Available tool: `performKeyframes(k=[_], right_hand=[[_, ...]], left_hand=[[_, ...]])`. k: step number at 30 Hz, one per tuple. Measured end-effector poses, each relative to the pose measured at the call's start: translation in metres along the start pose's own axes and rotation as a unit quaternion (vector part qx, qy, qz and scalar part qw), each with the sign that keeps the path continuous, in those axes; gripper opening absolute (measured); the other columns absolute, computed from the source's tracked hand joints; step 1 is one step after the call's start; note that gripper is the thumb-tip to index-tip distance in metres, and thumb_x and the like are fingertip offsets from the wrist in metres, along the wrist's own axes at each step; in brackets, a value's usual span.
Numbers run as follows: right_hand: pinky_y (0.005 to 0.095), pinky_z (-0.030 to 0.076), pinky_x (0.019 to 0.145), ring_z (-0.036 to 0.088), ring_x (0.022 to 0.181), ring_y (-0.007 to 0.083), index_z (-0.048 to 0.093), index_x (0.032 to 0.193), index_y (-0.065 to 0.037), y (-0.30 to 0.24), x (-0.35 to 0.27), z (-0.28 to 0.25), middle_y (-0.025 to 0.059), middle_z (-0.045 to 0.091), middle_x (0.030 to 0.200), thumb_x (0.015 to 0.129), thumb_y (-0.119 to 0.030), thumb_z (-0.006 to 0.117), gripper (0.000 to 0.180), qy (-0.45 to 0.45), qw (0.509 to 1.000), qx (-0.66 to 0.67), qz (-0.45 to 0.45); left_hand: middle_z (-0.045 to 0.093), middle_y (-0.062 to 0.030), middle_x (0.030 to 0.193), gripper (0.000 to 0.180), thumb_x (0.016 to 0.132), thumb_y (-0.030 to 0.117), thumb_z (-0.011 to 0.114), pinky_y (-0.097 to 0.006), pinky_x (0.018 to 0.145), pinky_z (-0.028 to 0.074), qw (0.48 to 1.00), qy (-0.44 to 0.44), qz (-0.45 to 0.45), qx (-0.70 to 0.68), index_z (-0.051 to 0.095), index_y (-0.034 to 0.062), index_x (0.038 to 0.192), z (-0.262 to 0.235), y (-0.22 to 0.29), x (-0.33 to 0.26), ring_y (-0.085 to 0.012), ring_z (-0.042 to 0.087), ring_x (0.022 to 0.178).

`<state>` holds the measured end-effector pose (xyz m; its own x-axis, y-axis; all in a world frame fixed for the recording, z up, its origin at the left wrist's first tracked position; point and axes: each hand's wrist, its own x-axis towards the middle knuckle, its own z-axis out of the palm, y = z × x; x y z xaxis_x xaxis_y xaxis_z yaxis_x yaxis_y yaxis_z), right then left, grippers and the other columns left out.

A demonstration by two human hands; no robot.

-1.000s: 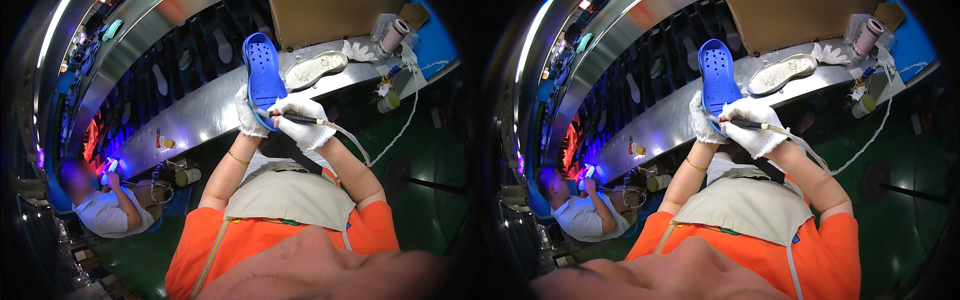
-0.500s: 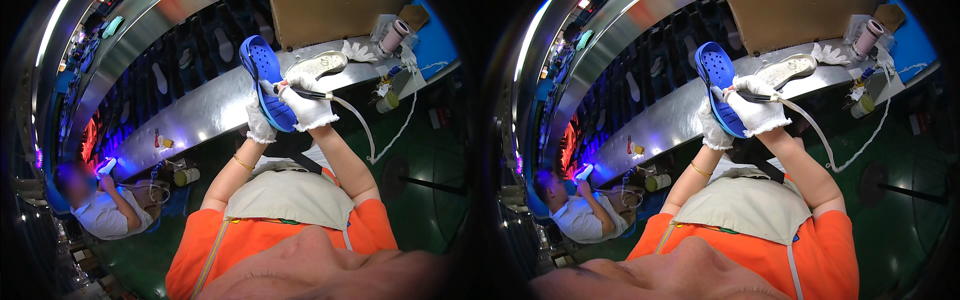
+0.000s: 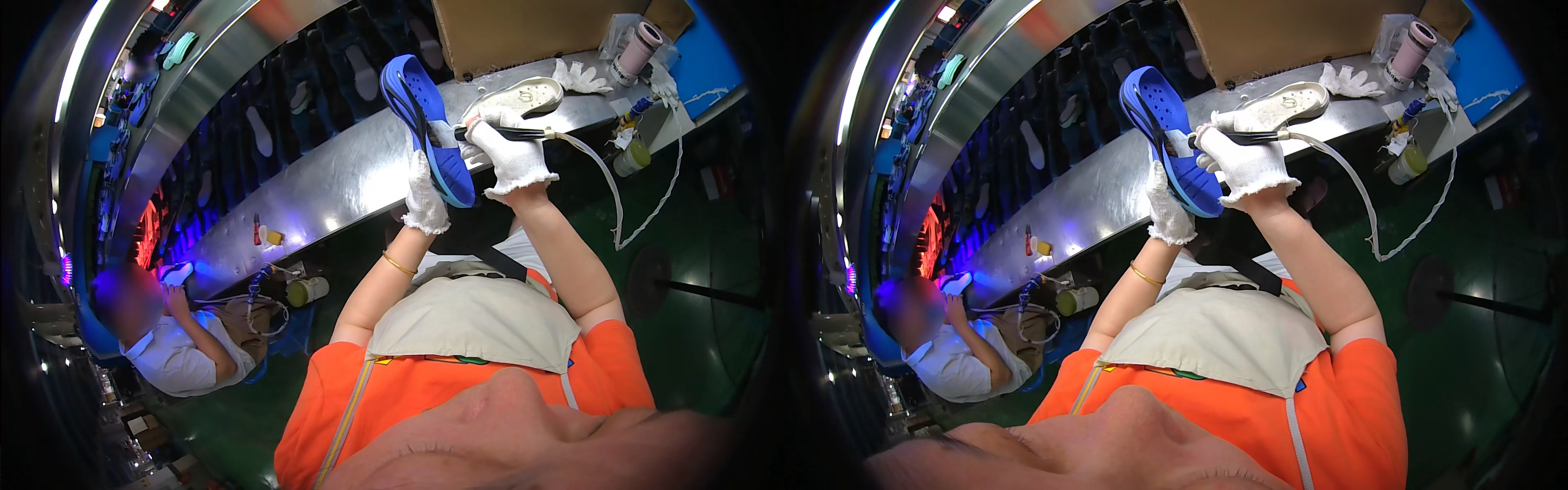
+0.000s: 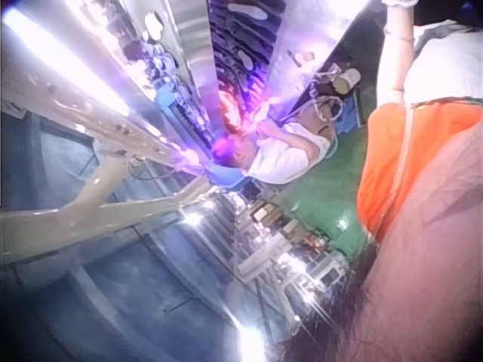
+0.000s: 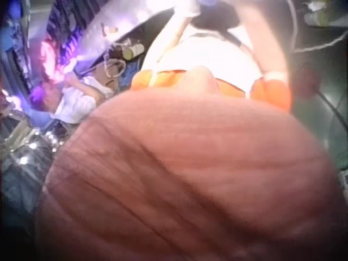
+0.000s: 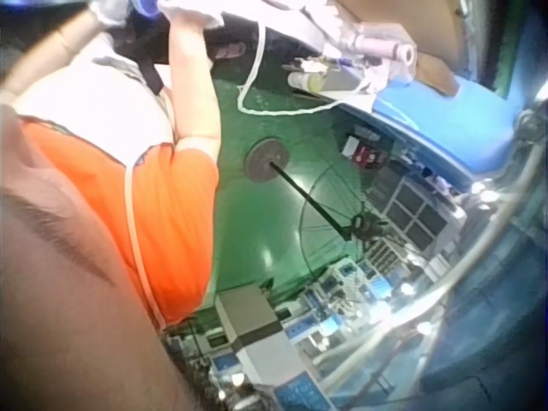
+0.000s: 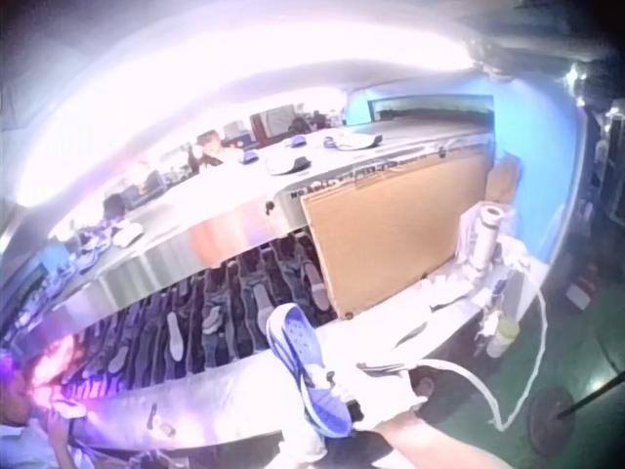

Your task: The person uses a handheld tool to scrape and clean the soles of several blue and green slip-on shoes. They repeatedly pick up each shoe, work on the sole, and place it back on the metal workbench.

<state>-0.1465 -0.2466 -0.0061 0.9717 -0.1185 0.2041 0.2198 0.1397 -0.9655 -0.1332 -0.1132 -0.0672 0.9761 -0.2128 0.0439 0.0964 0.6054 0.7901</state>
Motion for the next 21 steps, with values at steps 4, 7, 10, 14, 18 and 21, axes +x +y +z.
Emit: performKeyframes(k=[4, 7, 10, 14, 18, 21], right_hand=[[0.0266, 0.05, 0.071, 0.061, 0.077, 0.0135, 0.063, 0.096, -0.003, -0.019, -0.005, 0.011, 0.004, 0.063, 0.088, 0.082, -0.013, 0.064, 0.018, 0.068, 0.98, 0.128, 0.135], [0.0228, 0.046, 0.063, 0.06, 0.073, 0.0111, 0.063, 0.098, -0.007, -0.009, -0.001, 0.001, 0.0043, 0.064, 0.084, 0.081, -0.022, 0.064, 0.022, 0.061, 0.958, 0.154, 0.235], [0.0214, 0.046, 0.06, 0.06, 0.071, 0.0119, 0.063, 0.1, -0.006, -0.009, 0.003, -0.004, 0.0055, 0.064, 0.087, 0.081, -0.024, 0.065, 0.027, 0.095, 0.913, 0.287, 0.273], [0.021, 0.044, 0.062, 0.06, 0.072, 0.0131, 0.065, 0.097, -0.007, -0.001, 0.006, -0.012, 0.0051, 0.064, 0.089, 0.079, -0.025, 0.066, 0.025, 0.143, 0.895, 0.303, 0.295], [0.0345, 0.04, 0.073, 0.058, 0.08, 0.0115, 0.067, 0.095, -0.012, -0.001, -0.009, -0.003, 0.0059, 0.066, 0.081, 0.074, -0.035, 0.067, 0.031, 0.079, 0.93, 0.165, 0.318], [0.0278, 0.043, 0.07, 0.061, 0.076, 0.0135, 0.065, 0.094, -0.007, -0.011, -0.009, -0.001, 0.0056, 0.066, 0.083, 0.076, -0.03, 0.068, 0.029, 0.087, 0.926, 0.228, 0.287]], left_hand=[[0.056, -0.0104, 0.117, 0.055, 0.093, 0.047, 0.039, -0.034, 0.089, 0.048, 0.998, -0.015, 0.013, 0.063, 0.041, 0.0055, 0.13, -0.019, -0.011, 0.0, -0.0195, 0.058, 0.103], [0.056, -0.0114, 0.117, 0.051, 0.094, 0.039, 0.039, -0.032, 0.088, 0.047, 0.995, -0.018, 0.037, 0.089, 0.038, 0.0035, 0.131, -0.025, -0.012, 0.002, -0.0195, 0.058, 0.102], [0.051, -0.0108, 0.124, 0.054, 0.094, 0.039, 0.041, -0.033, 0.09, 0.046, 0.992, -0.035, 0.077, 0.094, 0.034, 0.0048, 0.135, -0.033, -0.016, 0.008, -0.0195, 0.055, 0.107], [0.047, -0.0091, 0.127, 0.06, 0.092, 0.042, 0.043, -0.033, 0.093, 0.044, 0.991, -0.05, 0.09, 0.089, 0.03, 0.0062, 0.138, -0.026, -0.006, 0.006, -0.0198, 0.051, 0.113], [0.048, -0.0087, 0.124, 0.057, 0.093, 0.038, 0.041, -0.032, 0.093, 0.044, 0.992, -0.052, 0.067, 0.095, 0.03, 0.006, 0.138, -0.038, -0.011, 0.003, -0.0197, 0.051, 0.109], [0.049, -0.0084, 0.121, 0.051, 0.095, 0.032, 0.037, -0.033, 0.091, 0.045, 0.99, -0.001, 0.078, 0.121, 0.032, 0.0053, 0.137, -0.045, -0.022, 0.008, -0.0193, 0.053, 0.105]])
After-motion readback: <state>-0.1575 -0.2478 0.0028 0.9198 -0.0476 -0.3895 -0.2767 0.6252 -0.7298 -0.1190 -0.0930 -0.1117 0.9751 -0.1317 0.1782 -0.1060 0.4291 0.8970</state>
